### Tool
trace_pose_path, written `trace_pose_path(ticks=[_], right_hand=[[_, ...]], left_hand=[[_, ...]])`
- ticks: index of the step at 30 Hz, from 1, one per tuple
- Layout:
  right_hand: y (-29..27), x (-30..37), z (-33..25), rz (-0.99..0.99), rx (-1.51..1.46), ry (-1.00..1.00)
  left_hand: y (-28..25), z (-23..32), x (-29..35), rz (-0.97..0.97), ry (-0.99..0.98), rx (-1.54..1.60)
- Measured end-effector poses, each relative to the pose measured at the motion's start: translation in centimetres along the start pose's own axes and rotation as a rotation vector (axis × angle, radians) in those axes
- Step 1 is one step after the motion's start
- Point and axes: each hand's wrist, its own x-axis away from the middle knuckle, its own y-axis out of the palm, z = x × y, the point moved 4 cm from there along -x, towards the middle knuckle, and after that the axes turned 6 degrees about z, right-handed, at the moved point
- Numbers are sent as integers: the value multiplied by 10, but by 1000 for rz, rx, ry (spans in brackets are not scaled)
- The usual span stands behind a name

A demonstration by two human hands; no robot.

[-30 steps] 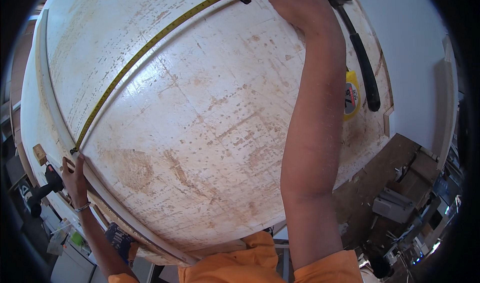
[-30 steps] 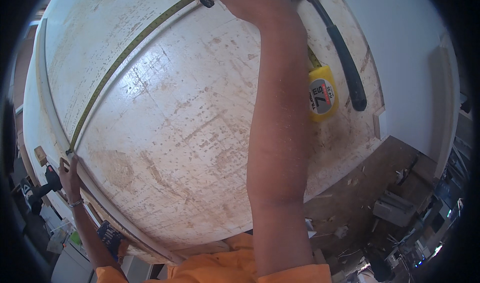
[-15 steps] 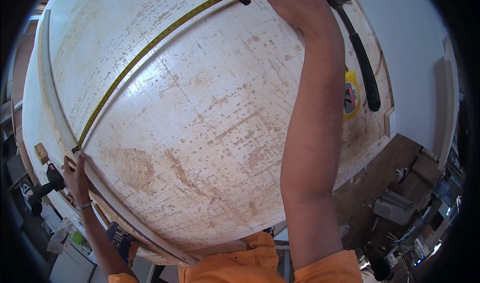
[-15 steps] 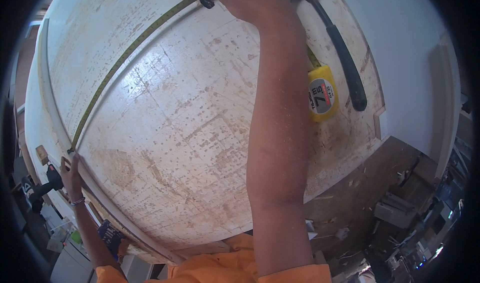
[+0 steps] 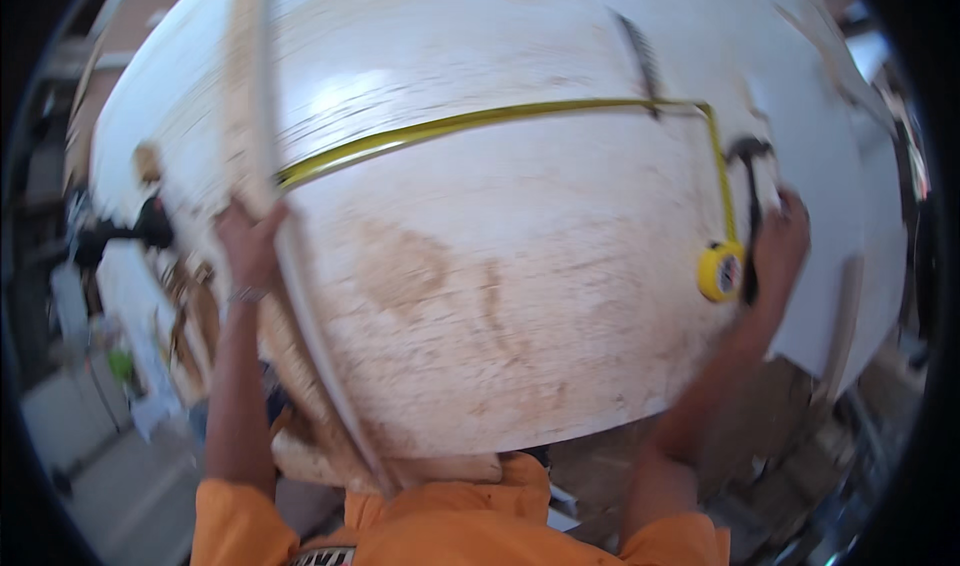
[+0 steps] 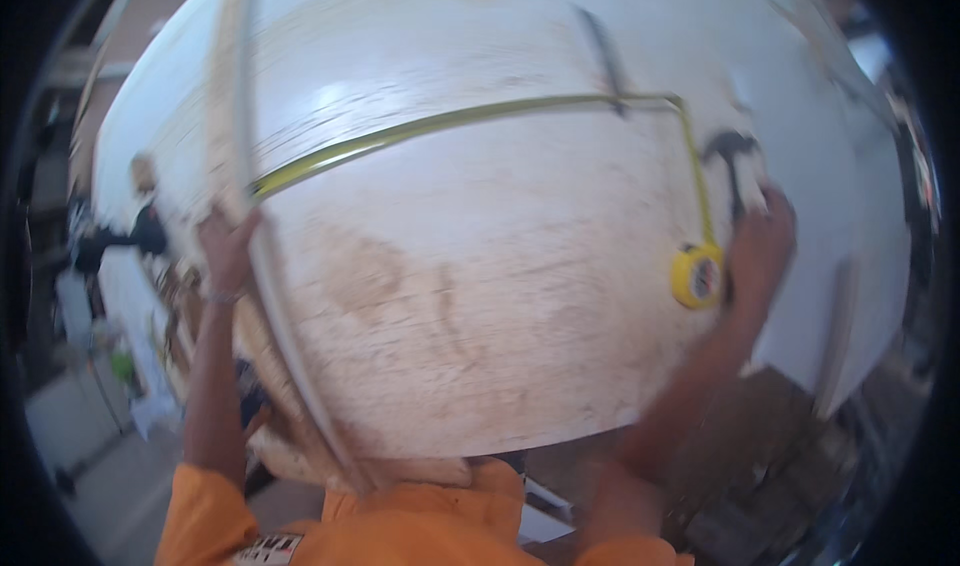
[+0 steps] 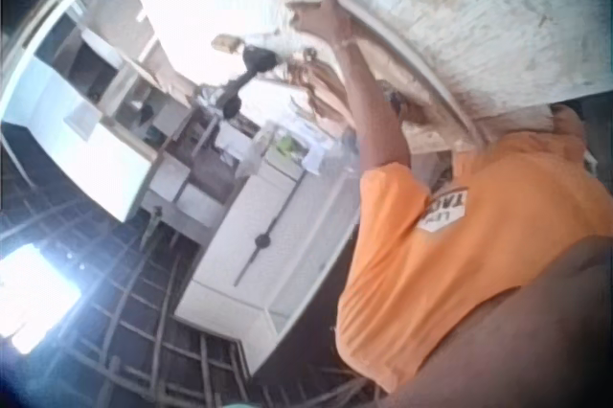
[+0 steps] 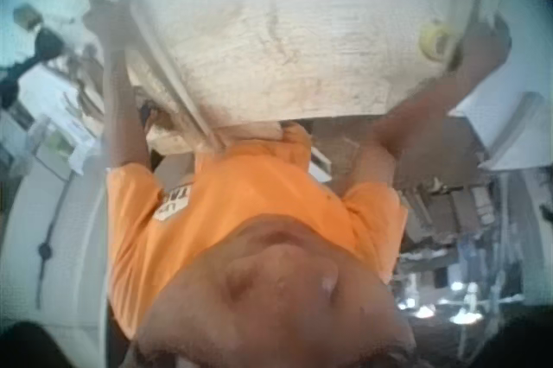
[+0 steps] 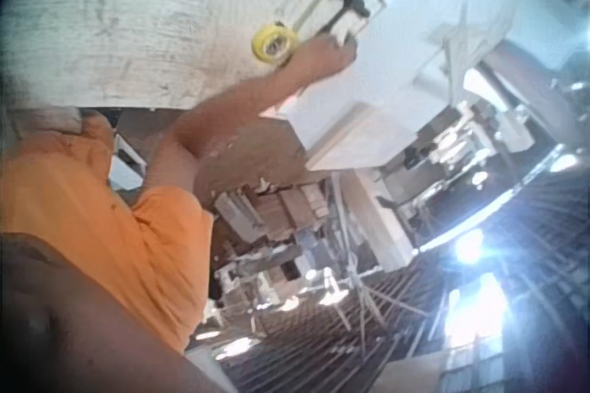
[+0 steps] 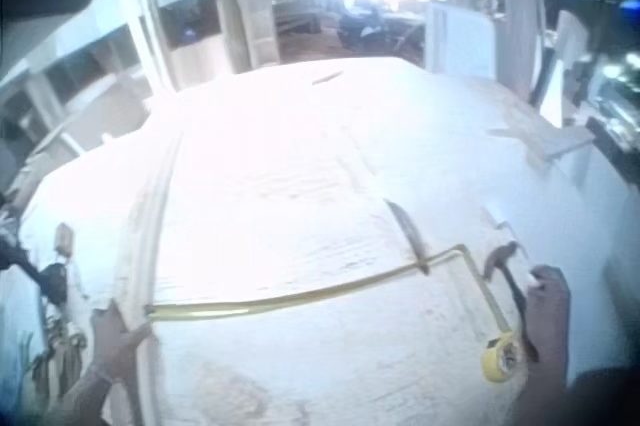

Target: The person assembles a wooden cabinet by positioning wooden panels together, measuring the dimensions with a tape measure, and securing the pieces using a hammer and a power drill.

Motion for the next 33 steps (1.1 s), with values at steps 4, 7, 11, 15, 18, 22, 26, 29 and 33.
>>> trace_pose_path(ticks=[4, 7, 11, 15, 18, 22, 26, 29, 33], right_hand=[[5, 26, 98, -301, 251, 79], [-2, 20, 46, -434, 194, 64], [1, 5, 48, -334, 193, -242], [-47, 11, 11, -202, 325, -244], [-87, 75, -59, -128, 95, -162], [-95, 224, -140, -562, -412, 26], [-92, 348, -239, -1023, -279, -179], [-89, 405, -293, -1226, -267, -191], [-77, 442, -316, -1119, -286, -315]], left_hand=[[4, 34, -18, -95, -188, -29], [-10, 42, -15, -144, -269, -5], [13, 25, -7, -116, -280, 5], [-3, 40, -18, -139, -226, -105], [-9, 37, -18, -167, -243, -111], [-10, 40, -19, -167, -256, -78], [-16, 35, -20, -153, -287, -3], [-12, 36, -18, -110, -272, -31], [-15, 35, -17, -72, -295, 26]])
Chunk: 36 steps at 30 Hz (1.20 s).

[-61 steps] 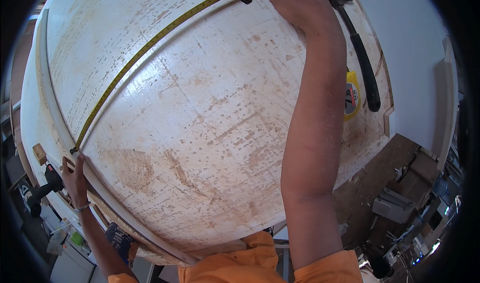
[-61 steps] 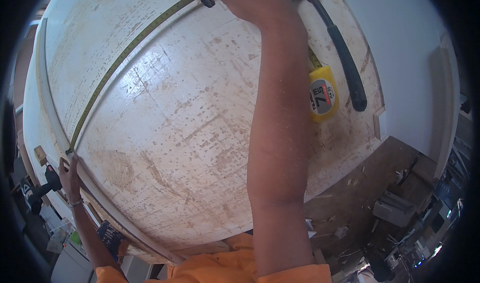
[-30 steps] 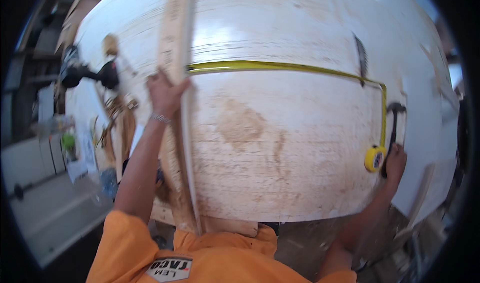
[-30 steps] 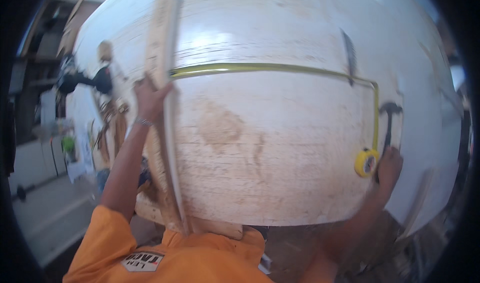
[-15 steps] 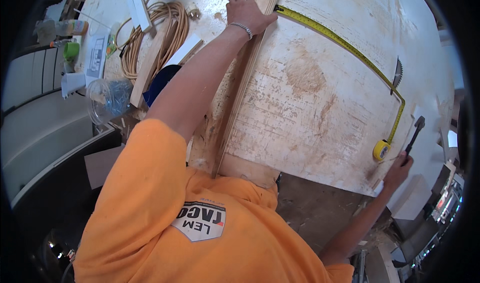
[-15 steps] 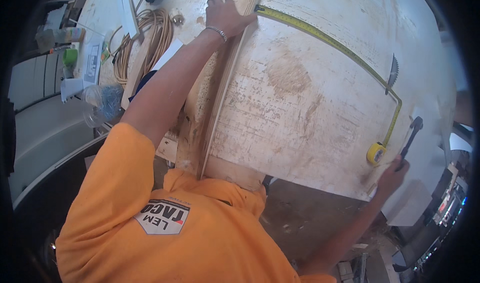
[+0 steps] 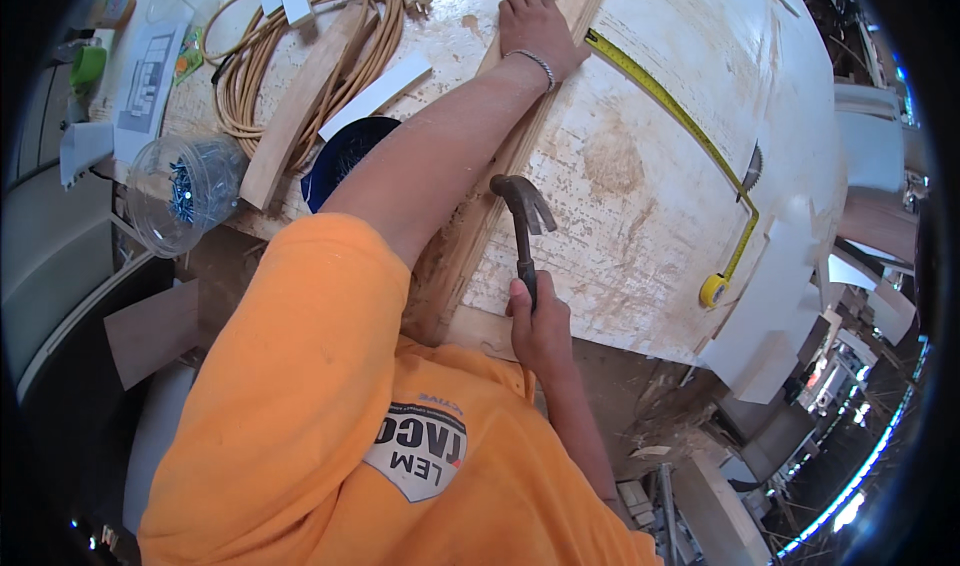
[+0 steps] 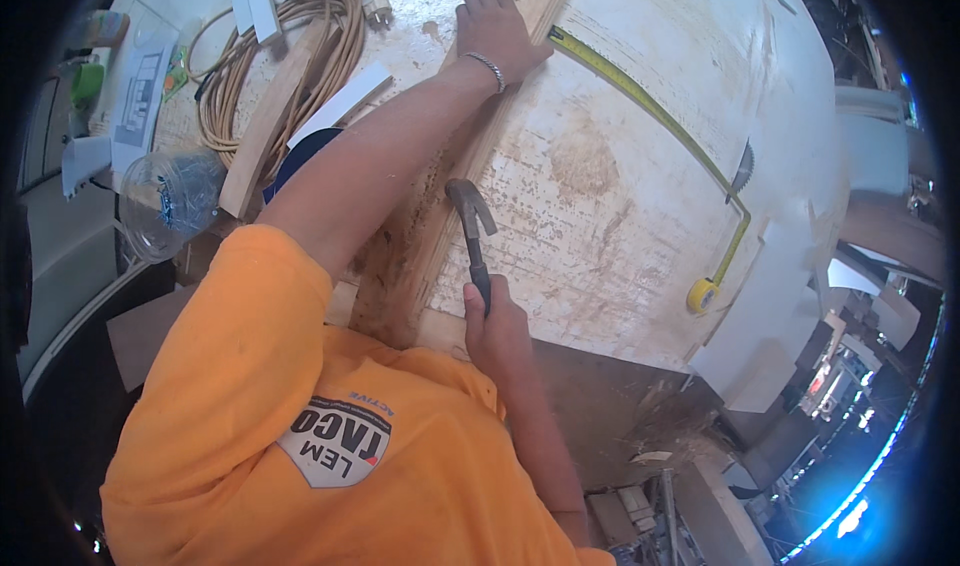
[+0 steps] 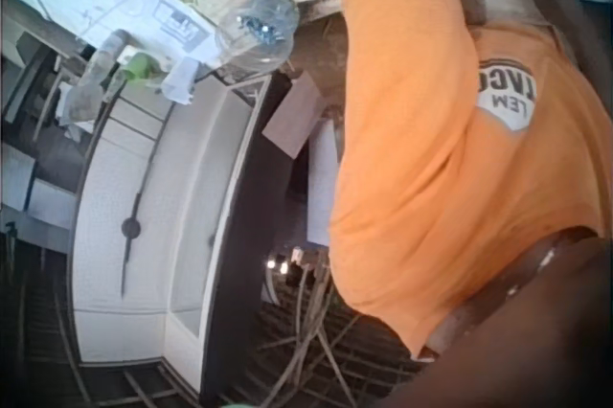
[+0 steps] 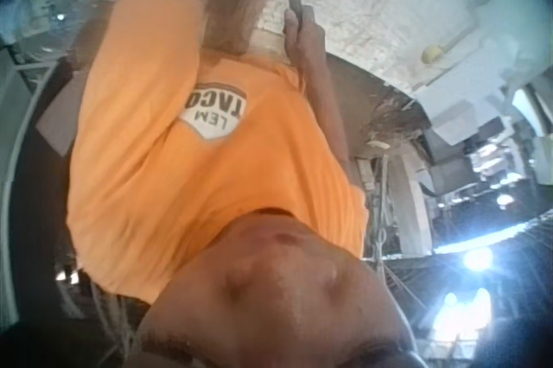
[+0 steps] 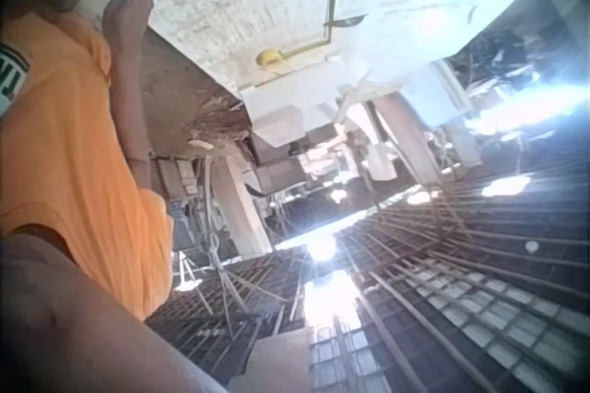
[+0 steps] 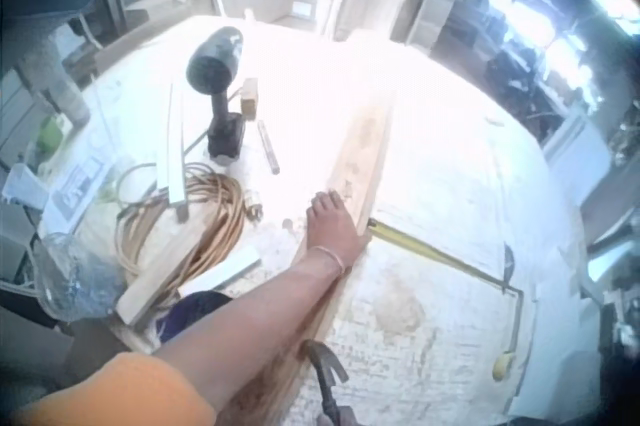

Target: The person assembles a wooden cabinet by positioning wooden panels together, measuring the dimensions with a tape measure, and securing the pieces using a hammer and a power drill.

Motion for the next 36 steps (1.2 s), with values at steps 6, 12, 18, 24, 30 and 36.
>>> trace_pose_path(ticks=[6, 12, 18, 24, 30, 36], right_hand=[[10, 7, -6, -20, 73, 8], [21, 5, -4, -56, 106, 79], [36, 3, 0, -72, 187, 109], [14, -33, 11, 71, -152, 96], [-69, -179, -50, 327, 63, -191], [-90, -271, -94, 362, 288, -396]], left_hand=[[-5, -2, 2, 6, -27, 44], [-3, -6, 3, 43, -56, 70], [-9, -2, 2, -97, -56, 110], [-9, -15, -3, -211, 19, 171], [16, -52, -15, -74, 220, 192], [12, -48, -12, -24, 211, 156]])
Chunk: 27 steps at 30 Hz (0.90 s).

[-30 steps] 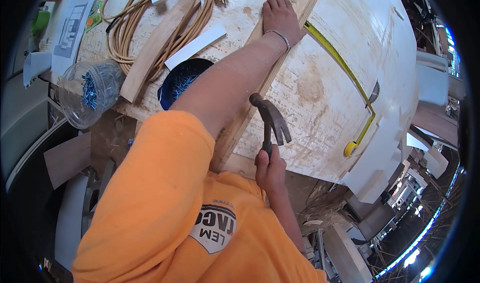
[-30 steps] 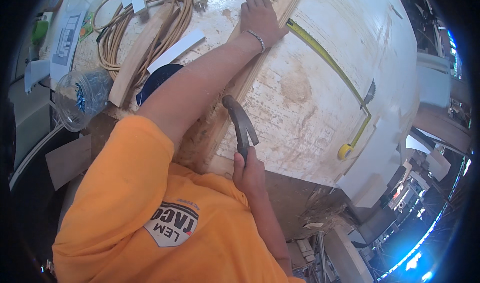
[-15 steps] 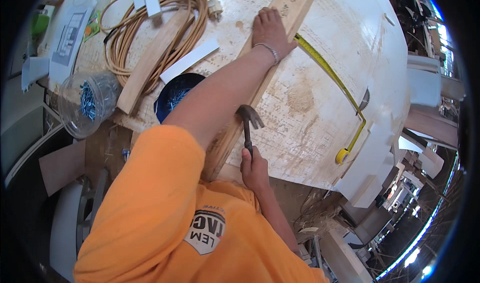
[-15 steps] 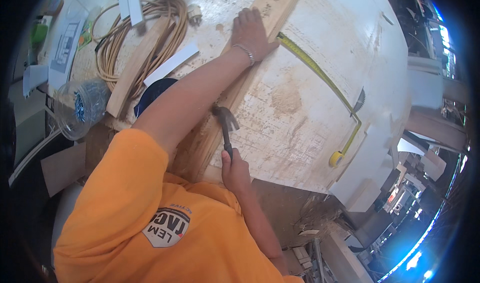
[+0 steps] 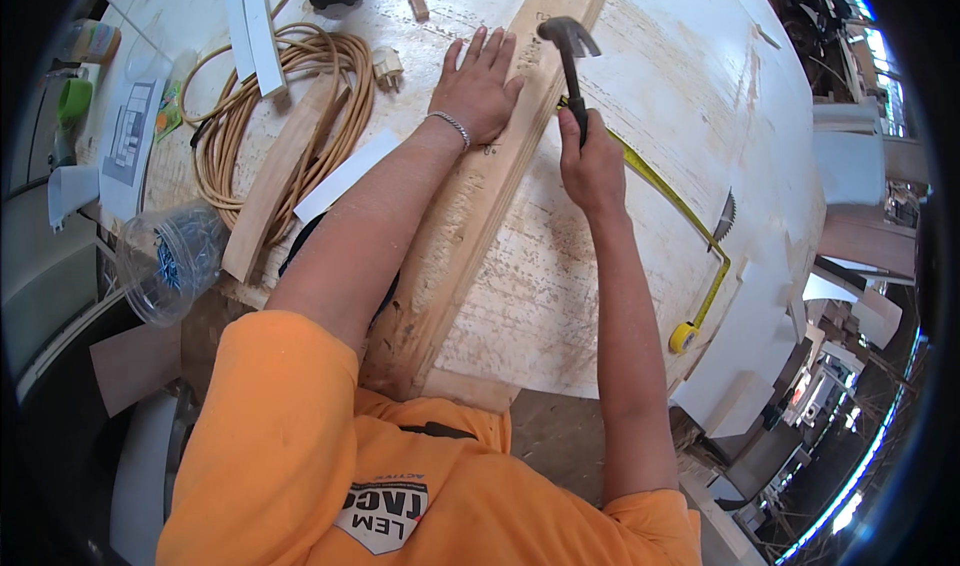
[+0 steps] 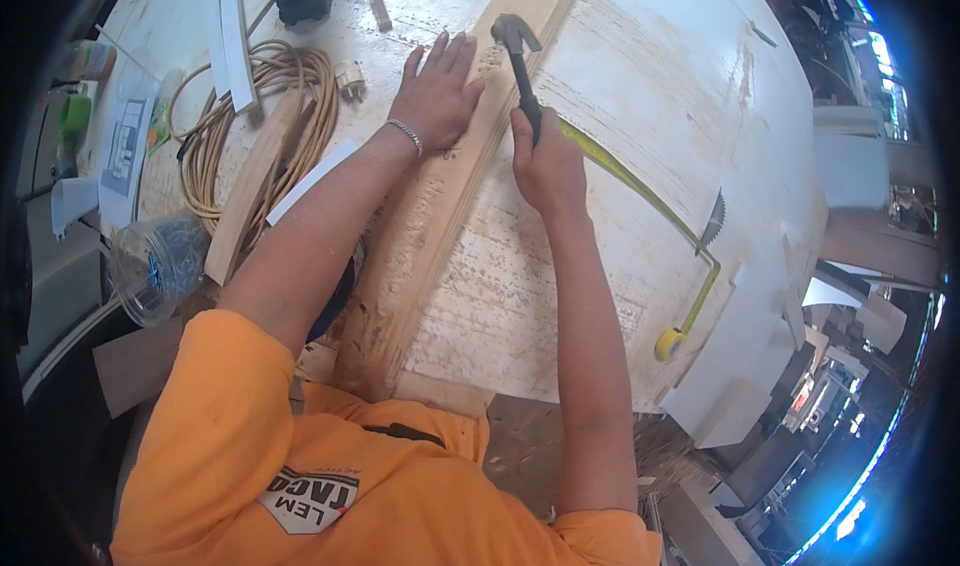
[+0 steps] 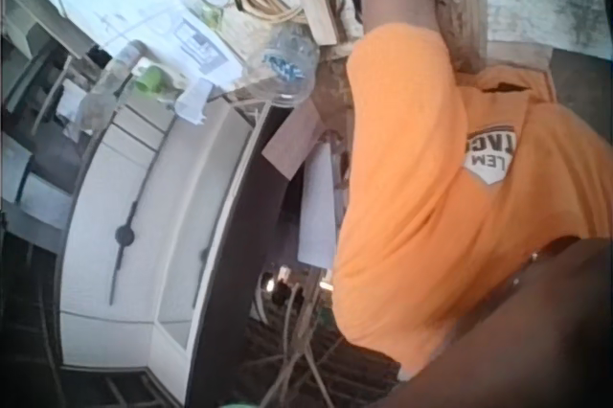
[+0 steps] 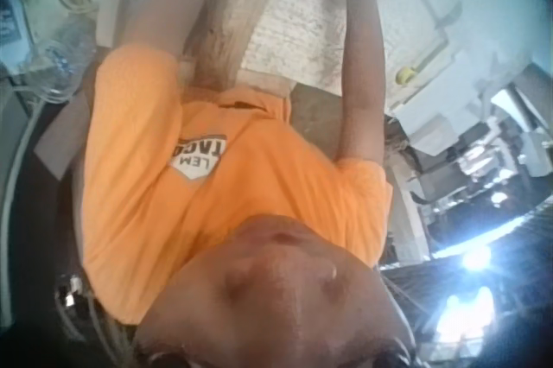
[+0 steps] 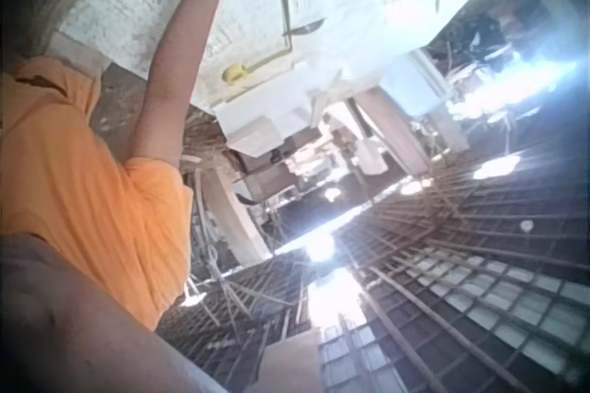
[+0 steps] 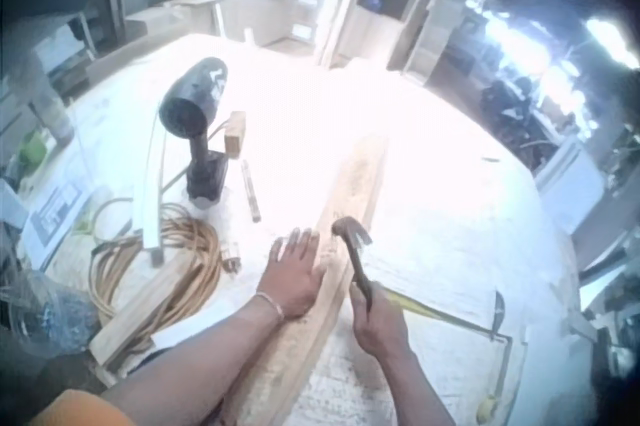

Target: The person assembles a wooden cabinet by positioning wooden panels together, measuring the dimensions with a tape measure, and securing the pieces using a hammer and a power drill.

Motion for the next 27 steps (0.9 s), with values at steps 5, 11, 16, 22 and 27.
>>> trace_pose_path(ticks=[5, 11, 16, 22, 27], right_hand=[[13, -24, 2, -120, 117, 59], [10, -14, -10, -8, -17, 1], [23, -19, -3, -156, 65, 139], [19, -5, -3, 76, -100, 4], [18, -26, -3, -70, 87, 164]], left_hand=[[1, -2, -2, 1, -10, -23], [0, -2, -2, 7, -27, -17], [-2, -1, -1, -34, -35, -17], [-1, 0, -1, -27, -38, -8], [-1, -1, -2, -19, -31, -22]])
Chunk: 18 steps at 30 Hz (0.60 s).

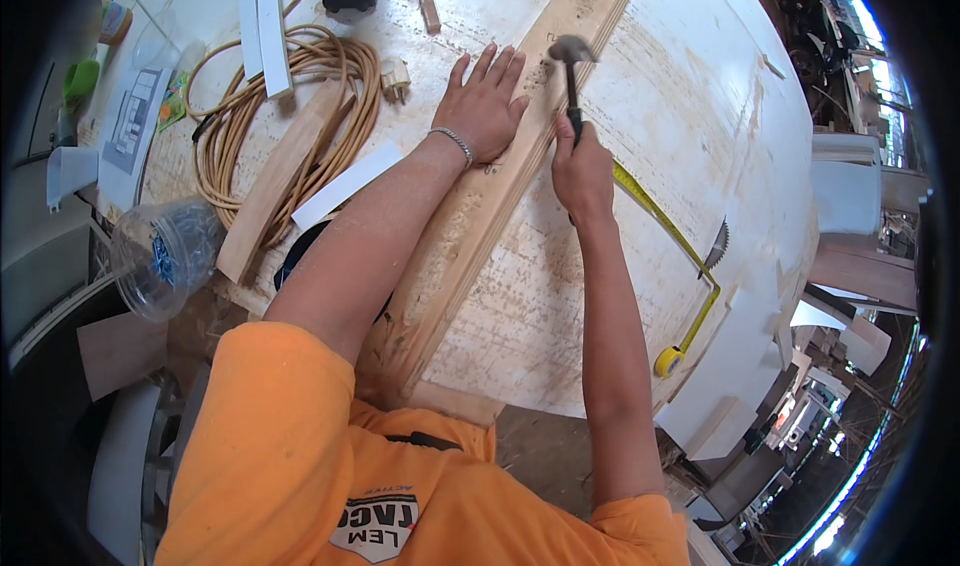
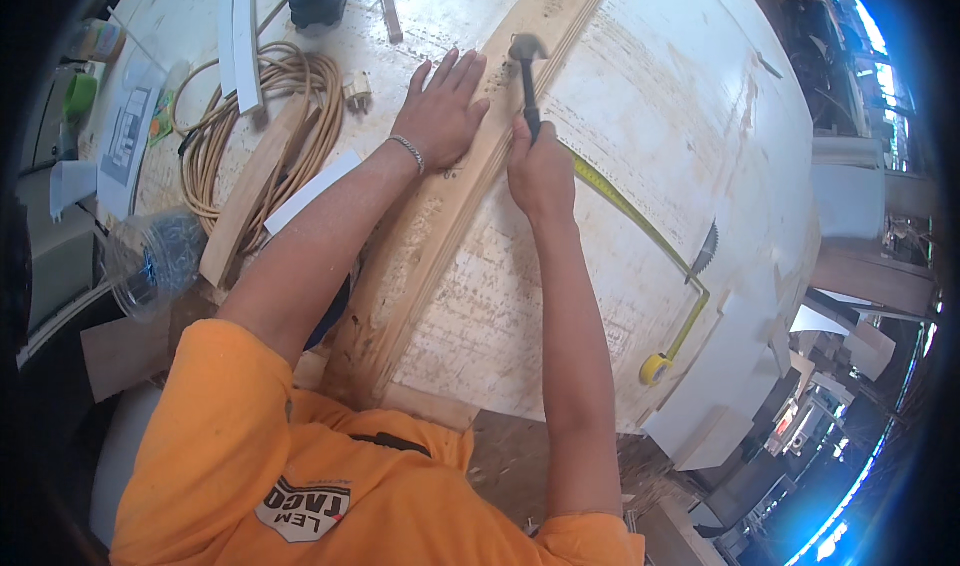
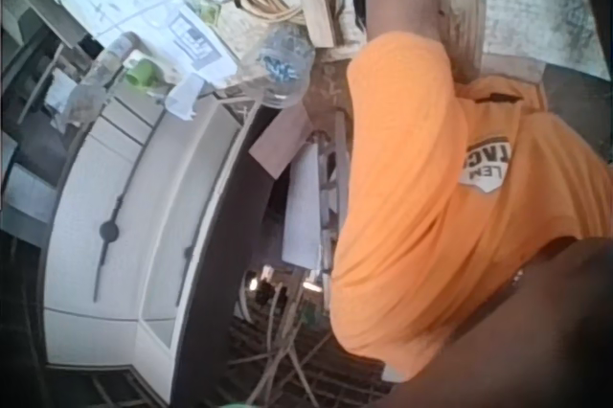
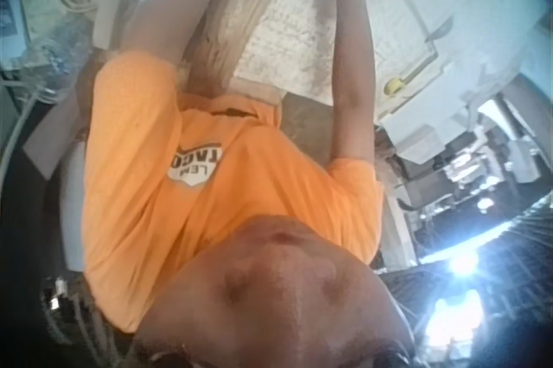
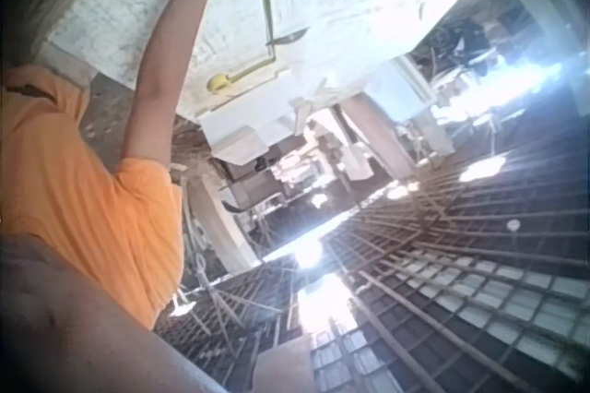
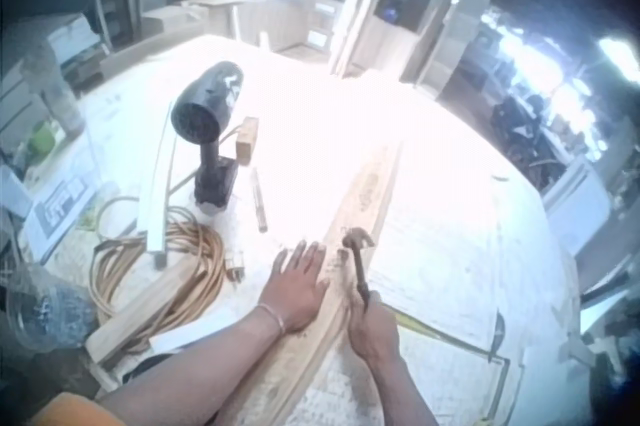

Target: The person assembles a wooden cabinet by positioning wooden panels together, measuring the dimensions with a tape measure, and securing the pieces using a hammer and a power drill.

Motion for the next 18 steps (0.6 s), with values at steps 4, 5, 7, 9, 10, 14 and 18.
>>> trace_pose_path(ticks=[4, 5, 7, 9, 10, 14, 18], right_hand=[[-4, 20, -1, 189, -325, -152], [5, 17, 5, 171, -187, -177], [31, 0, 27, -1, -127, -9], [-6, -1, -18, -163, -256, 217], [-21, 5, -31, -230, -322, 342], [10, 19, 1, 204, -192, -97], [-15, 3, -34, -273, -275, 293]], left_hand=[[-2, 0, 1, -6, -8, 9], [-2, 3, -1, 0, 3, 11], [-2, 4, 1, -19, 10, 20], [-2, -7, 2, -20, -24, 11], [-4, -7, 1, -16, -25, 13], [-4, 4, 2, -26, 16, 28], [1, -2, -2, -151, -9, 16]])
